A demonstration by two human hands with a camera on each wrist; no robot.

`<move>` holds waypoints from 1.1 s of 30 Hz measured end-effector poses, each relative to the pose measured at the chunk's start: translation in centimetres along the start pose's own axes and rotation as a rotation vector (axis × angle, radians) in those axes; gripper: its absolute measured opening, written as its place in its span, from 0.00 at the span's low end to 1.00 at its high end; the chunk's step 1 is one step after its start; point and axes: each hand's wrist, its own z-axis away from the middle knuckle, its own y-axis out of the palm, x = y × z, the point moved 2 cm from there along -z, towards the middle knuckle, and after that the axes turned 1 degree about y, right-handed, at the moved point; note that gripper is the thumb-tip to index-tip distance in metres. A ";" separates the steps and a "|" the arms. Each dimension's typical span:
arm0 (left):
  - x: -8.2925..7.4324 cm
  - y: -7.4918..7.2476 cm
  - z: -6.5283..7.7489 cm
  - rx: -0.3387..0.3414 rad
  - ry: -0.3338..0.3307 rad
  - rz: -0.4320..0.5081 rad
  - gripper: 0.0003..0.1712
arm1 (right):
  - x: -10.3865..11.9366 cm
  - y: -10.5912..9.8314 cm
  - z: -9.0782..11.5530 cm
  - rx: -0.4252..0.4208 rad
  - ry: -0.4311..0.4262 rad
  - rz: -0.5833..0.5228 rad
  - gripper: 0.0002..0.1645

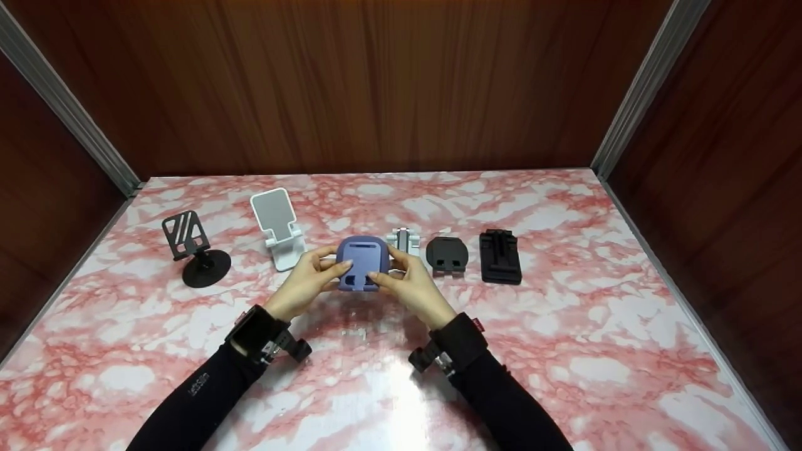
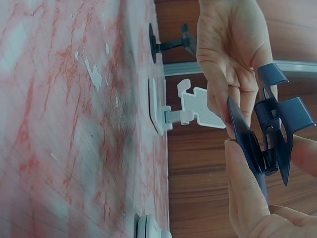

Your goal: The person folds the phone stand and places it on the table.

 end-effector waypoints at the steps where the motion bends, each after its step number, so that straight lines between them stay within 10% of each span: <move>1: 0.0 0.0 0.0 -0.002 0.000 -0.003 0.23 | 0.0 0.0 0.0 -0.001 0.001 0.003 0.46; 23: -0.1 0.0 0.2 -0.023 -0.001 0.002 0.21 | 0.0 0.3 0.2 0.009 -0.041 -0.030 0.46; 33: -0.4 -0.1 0.0 -0.011 0.048 -0.005 0.19 | 0.7 0.2 0.2 -0.039 -0.116 0.215 0.45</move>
